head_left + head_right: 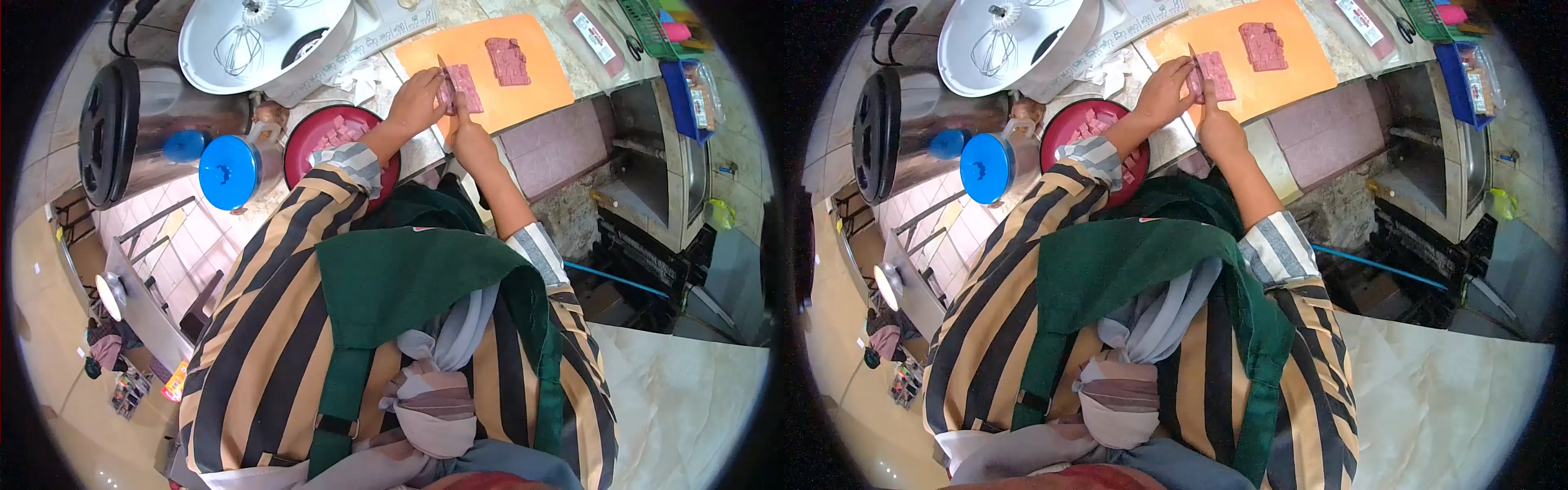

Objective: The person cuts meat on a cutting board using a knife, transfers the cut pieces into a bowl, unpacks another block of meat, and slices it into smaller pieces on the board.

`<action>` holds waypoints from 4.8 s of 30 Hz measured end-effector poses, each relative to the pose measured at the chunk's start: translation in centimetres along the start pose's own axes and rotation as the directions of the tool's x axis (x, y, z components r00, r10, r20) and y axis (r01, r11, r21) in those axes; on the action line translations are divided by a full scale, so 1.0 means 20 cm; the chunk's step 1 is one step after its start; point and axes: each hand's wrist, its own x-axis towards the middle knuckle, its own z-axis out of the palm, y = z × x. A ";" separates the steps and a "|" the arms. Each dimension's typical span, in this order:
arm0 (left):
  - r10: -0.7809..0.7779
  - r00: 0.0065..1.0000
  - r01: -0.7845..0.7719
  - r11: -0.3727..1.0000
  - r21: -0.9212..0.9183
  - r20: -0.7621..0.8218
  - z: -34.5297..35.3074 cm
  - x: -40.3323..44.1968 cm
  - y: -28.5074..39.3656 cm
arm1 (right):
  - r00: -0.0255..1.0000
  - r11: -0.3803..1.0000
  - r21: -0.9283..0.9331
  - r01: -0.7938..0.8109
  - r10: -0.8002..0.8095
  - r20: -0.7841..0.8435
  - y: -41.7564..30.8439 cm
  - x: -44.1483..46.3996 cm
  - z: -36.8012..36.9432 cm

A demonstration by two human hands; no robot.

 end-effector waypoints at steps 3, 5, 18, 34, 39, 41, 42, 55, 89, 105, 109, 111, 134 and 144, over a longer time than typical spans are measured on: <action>0.014 1.000 -0.014 1.000 -0.025 -0.017 0.02 0.01 -0.02 | 0.999 0.999 -0.009 0.032 -0.033 -0.040 0.01 -0.01 -0.01; 0.014 1.000 -0.014 1.000 -0.015 -0.005 0.01 0.01 -0.02 | 1.000 1.000 -0.010 0.009 -0.009 -0.020 0.01 -0.05 -0.02; 0.012 1.000 -0.012 1.000 -0.013 -0.017 -0.01 0.01 0.00 | 1.000 0.999 -0.023 -0.025 0.025 -0.006 0.06 -0.06 0.13; 0.039 0.999 -0.039 0.999 -0.032 -0.021 0.00 0.04 0.02 | 0.998 0.987 0.158 0.022 -0.014 -0.053 0.21 -0.54 -0.24; 0.149 0.988 -0.152 0.986 0.070 0.046 0.05 0.08 0.07 | 0.986 0.995 0.084 0.049 -0.035 -0.165 0.18 -0.23 -0.27; 0.119 0.992 -0.123 0.988 0.091 0.052 0.07 0.08 0.08 | 0.992 0.995 -0.099 0.017 -0.029 -0.125 0.12 -0.13 -0.28; 0.087 0.995 -0.093 0.990 0.108 0.055 0.08 0.08 0.08 | 0.992 0.995 -0.098 0.016 -0.028 -0.125 0.11 -0.10 -0.27; 0.079 0.994 -0.086 0.991 0.107 0.074 0.11 0.09 0.03 | 0.995 0.989 -0.147 0.015 -0.029 -0.095 0.09 -0.05 -0.24; 0.103 0.994 -0.102 0.994 0.033 -0.032 0.10 0.10 0.05 | 0.995 0.995 -0.073 0.067 -0.072 -0.073 0.15 0.05 -0.12; 0.096 0.995 -0.095 0.994 0.056 -0.001 0.10 0.09 0.04 | 0.995 0.997 -0.039 0.064 -0.067 -0.067 0.17 -0.03 -0.03; 0.116 0.993 -0.116 0.993 0.028 -0.018 0.11 0.07 0.02 | 1.000 0.999 -0.044 0.007 -0.008 -0.018 0.17 -0.04 0.00; 0.113 0.994 -0.113 0.993 0.032 -0.007 0.11 0.08 0.02 | 1.000 0.999 -0.040 0.002 -0.004 -0.026 0.17 0.04 0.01; 0.101 0.994 -0.104 0.992 0.073 0.042 0.08 0.08 0.04 | 0.998 0.999 0.010 -0.044 0.045 -0.052 0.27 -0.42 0.10; 0.090 0.994 -0.092 0.995 0.031 0.055 0.04 0.10 0.07 | 0.997 0.993 0.092 -0.078 0.080 -0.016 0.28 -0.49 0.09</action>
